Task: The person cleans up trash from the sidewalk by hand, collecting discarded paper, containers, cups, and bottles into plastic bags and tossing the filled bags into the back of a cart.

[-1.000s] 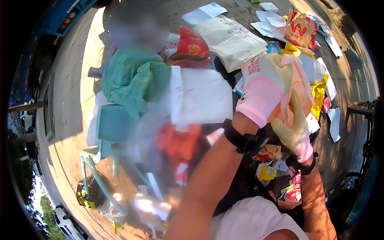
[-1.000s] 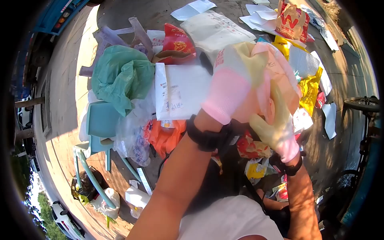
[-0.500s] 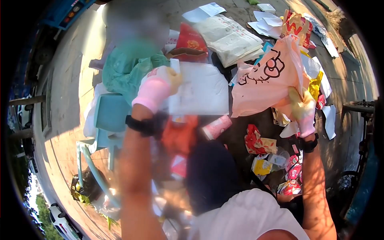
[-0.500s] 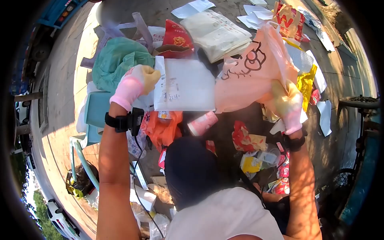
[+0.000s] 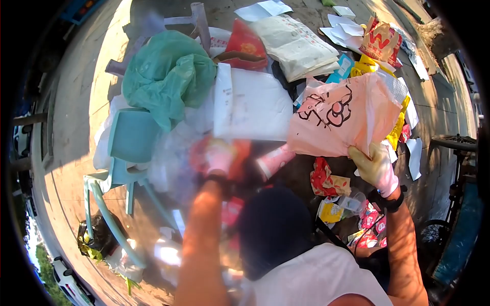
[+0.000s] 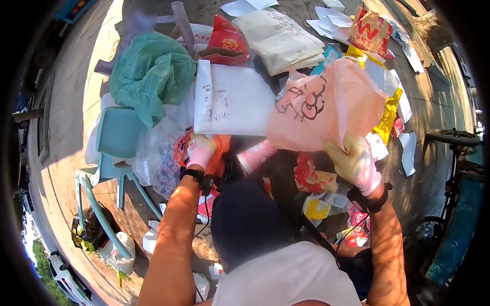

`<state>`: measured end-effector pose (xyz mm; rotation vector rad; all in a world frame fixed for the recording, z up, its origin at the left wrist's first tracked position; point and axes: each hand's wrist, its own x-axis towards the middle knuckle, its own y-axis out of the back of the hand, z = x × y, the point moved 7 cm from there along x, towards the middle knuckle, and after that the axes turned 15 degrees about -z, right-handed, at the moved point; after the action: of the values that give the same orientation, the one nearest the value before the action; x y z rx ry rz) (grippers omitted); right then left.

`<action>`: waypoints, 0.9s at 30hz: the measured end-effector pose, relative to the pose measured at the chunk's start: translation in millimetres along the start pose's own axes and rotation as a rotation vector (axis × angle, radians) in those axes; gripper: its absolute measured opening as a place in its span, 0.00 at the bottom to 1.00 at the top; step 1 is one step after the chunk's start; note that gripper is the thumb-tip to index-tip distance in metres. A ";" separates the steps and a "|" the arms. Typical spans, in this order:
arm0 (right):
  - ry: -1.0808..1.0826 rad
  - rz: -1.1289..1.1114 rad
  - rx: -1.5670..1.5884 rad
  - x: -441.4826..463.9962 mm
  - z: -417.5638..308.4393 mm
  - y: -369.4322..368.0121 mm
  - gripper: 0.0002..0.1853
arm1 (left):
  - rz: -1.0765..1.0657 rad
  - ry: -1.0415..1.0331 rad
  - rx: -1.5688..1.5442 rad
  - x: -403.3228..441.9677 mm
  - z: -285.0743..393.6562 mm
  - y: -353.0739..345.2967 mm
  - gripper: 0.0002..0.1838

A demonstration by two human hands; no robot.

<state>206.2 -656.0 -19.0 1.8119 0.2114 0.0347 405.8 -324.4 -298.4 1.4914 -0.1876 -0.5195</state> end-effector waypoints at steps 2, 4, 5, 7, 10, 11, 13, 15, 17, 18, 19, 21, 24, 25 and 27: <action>0.004 -0.030 0.044 8.9 -6.6 0.2 0.07 | -0.028 0.016 0.019 4.1 -4.4 -13.7 0.15; -0.083 -0.042 0.160 16.6 -6.8 -0.5 0.05 | -0.037 0.080 -0.230 -3.1 -7.3 11.4 0.13; -0.171 -0.033 0.251 19.7 -3.3 -0.1 0.03 | -0.030 0.136 -0.490 -18.2 1.6 65.4 0.13; -0.233 -0.023 0.273 27.4 -5.1 15.9 0.03 | -0.471 0.352 -0.707 -31.5 -26.1 75.0 0.46; -0.111 0.081 0.129 41.4 -15.8 33.4 0.14 | -0.252 0.138 -0.991 -77.0 -75.0 53.6 0.41; -0.112 0.153 0.114 47.6 -22.1 42.5 0.18 | -0.206 0.172 -1.186 -95.1 -67.4 96.8 0.40; -0.105 0.379 -0.029 51.0 -42.9 71.2 0.28 | -0.087 0.187 -1.284 -113.9 -54.1 156.7 0.40; -0.027 0.439 0.116 52.8 -51.8 81.5 0.33 | 0.025 0.150 -1.094 -124.0 -43.1 190.7 0.41; 0.044 0.442 0.290 61.5 -72.4 87.5 0.33 | -0.010 0.053 -0.963 -123.6 -35.9 201.7 0.45; 0.084 0.349 0.423 69.5 -80.7 81.0 0.34 | -0.030 0.004 -0.967 -119.6 -26.4 212.9 0.46; 0.104 0.253 0.528 76.3 -91.0 74.2 0.34 | -0.032 -0.046 -0.966 -114.2 -17.4 219.3 0.47; 0.107 0.057 0.709 88.8 -112.4 60.0 0.35 | -0.015 -0.142 -0.960 -103.3 -0.1 229.7 0.49; 0.165 0.148 0.691 103.2 -127.1 38.3 0.36 | -0.043 -0.248 -0.896 -89.7 30.2 245.1 0.55; 0.127 0.070 0.744 107.4 -130.5 27.9 0.36 | -0.022 -0.331 -0.808 -83.9 40.1 248.0 0.55; 0.068 0.141 0.839 114.1 -134.8 12.8 0.36 | 0.028 -0.498 -0.634 -72.0 62.0 253.1 0.56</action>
<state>301.6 -511.3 17.0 2.6630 0.1534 0.1216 370.1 -349.8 -31.6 0.7251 -0.3908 -0.8334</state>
